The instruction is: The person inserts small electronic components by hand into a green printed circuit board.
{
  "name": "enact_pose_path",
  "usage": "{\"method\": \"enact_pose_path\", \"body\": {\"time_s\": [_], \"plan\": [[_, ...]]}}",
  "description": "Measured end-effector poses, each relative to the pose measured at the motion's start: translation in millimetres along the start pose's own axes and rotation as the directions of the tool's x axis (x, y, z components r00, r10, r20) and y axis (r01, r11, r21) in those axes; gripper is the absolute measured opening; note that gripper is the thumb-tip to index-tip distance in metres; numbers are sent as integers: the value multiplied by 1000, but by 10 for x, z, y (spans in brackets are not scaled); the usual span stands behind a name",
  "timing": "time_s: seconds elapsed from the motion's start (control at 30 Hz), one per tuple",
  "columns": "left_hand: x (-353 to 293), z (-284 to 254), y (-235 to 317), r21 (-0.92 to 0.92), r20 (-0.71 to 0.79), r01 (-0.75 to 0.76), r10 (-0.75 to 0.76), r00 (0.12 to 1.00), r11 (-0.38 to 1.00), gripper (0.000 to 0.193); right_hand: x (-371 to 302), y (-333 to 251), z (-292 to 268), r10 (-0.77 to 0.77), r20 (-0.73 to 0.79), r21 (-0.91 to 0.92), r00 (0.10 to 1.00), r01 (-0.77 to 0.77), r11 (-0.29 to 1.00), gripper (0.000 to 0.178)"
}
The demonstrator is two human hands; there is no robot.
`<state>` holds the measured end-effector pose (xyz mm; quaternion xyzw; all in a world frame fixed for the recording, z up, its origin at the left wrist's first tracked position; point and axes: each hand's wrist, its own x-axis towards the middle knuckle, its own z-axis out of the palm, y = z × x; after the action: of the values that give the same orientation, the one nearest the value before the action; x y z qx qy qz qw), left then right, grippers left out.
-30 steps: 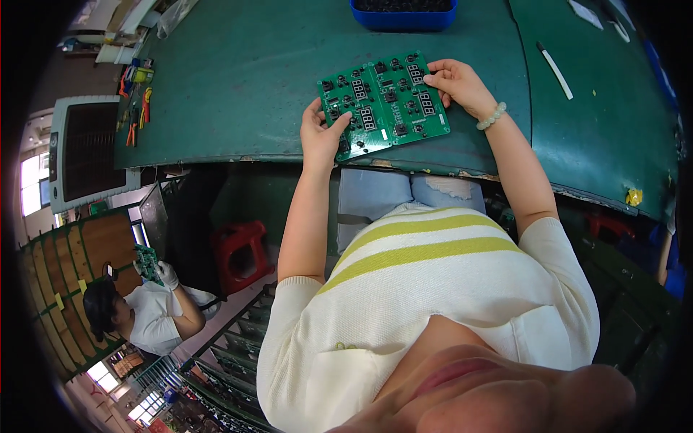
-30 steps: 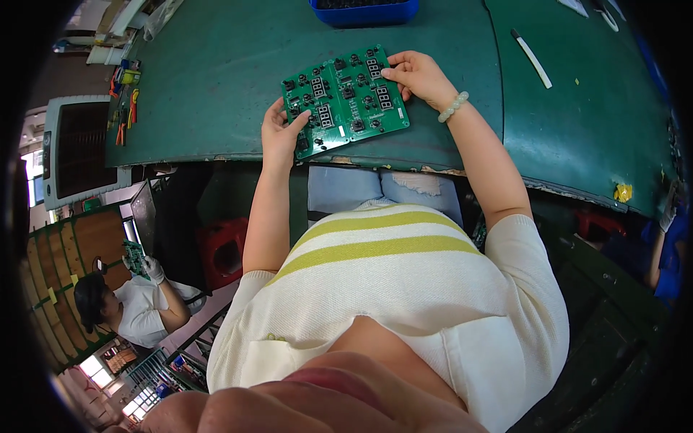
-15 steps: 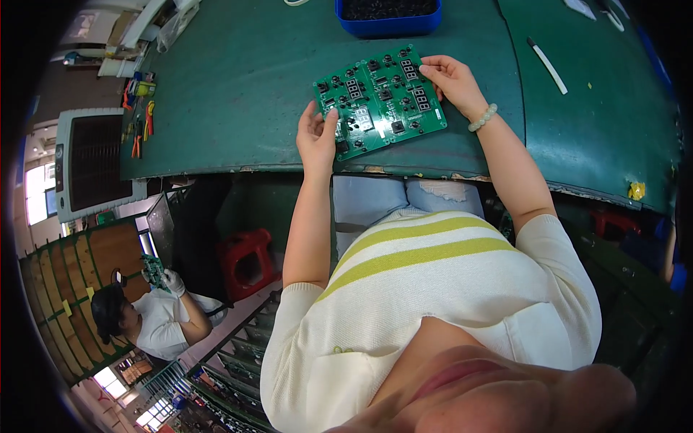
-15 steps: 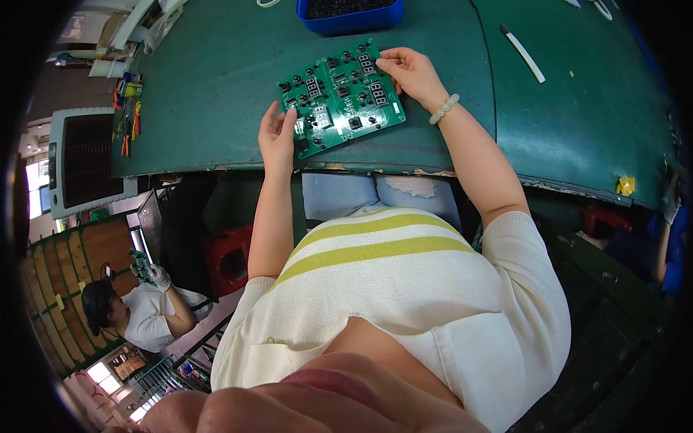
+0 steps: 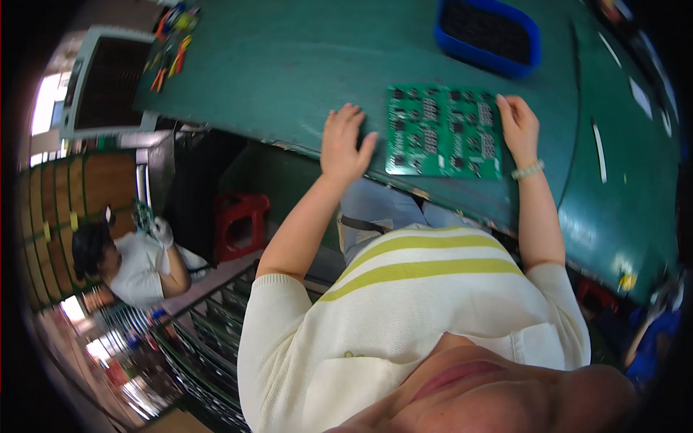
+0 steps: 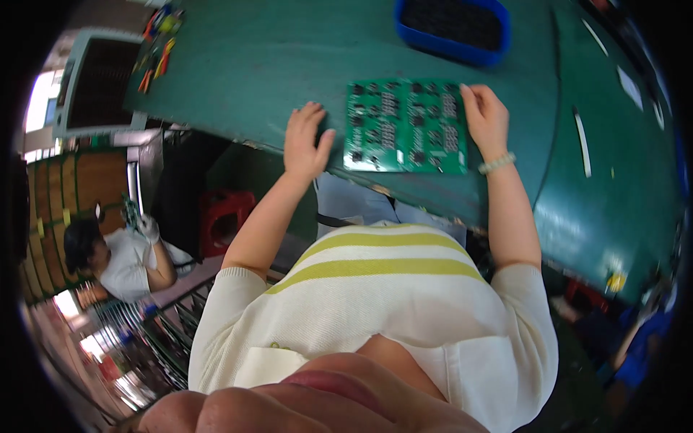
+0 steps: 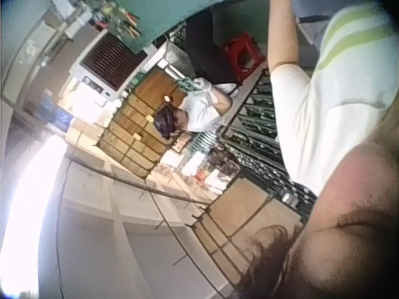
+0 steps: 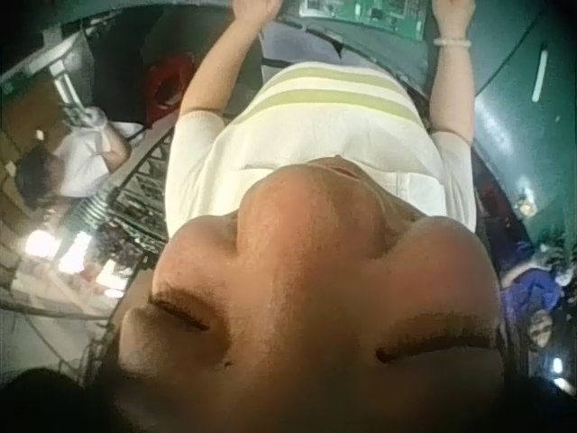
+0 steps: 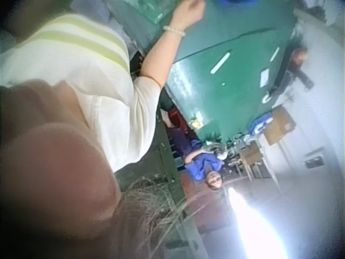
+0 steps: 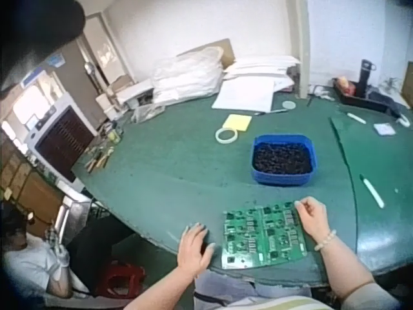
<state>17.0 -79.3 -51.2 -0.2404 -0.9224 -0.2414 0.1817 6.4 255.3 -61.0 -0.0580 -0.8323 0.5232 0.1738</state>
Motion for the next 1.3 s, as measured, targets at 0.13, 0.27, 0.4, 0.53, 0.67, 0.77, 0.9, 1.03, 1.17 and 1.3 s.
{"method": "enact_pose_path", "body": {"time_s": [0.13, 0.27, 0.4, 0.53, 0.67, 0.77, 0.9, 1.03, 1.17, 1.3], "plan": [[-23, -37, 0, -15, -19, 34, -34, 999, 999, 40, -34, 49, 59, -1, 19, 39, 1000, 0, 999, 20], [-32, -104, 48, -47, -2, 85, -85, 996, 995, 41, -58, 70, 83, 27, 33, 50, 999, -28, 998, 28], [-47, -230, 65, -7, 45, 95, -95, 994, 995, 44, -50, -55, 134, -80, 90, -67, 993, 86, 994, 34], [-32, -156, 35, 10, 48, 64, -65, 997, 998, 46, -41, -65, 62, -75, 109, -191, 991, 95, 977, 35], [-64, -203, 17, -48, -38, 47, -49, 998, 998, 47, -57, 30, 77, -56, 158, -214, 986, 90, 973, 32], [-189, -310, -30, -62, 97, 42, -36, 995, 997, 56, -71, -88, 142, -92, 226, -310, 970, 162, 937, 26], [-51, -544, -240, -159, 364, 136, -70, 929, 978, 42, 7, -172, 106, 44, 240, -499, 970, 84, 863, 28], [-262, -2237, -233, -10, 233, 145, -139, 962, 989, 24, 530, 1088, -171, 114, 348, -548, 930, 104, 830, 43], [-1494, -4533, 25, 371, -501, 481, -265, 824, 794, 23, 578, 802, 1066, 133, 504, -597, 853, 233, 767, 45], [-3001, -6630, 1097, 667, -737, 723, -301, 605, -180, 22, 126, 280, 2101, 78, 598, -482, 798, 280, 830, 45]]}}
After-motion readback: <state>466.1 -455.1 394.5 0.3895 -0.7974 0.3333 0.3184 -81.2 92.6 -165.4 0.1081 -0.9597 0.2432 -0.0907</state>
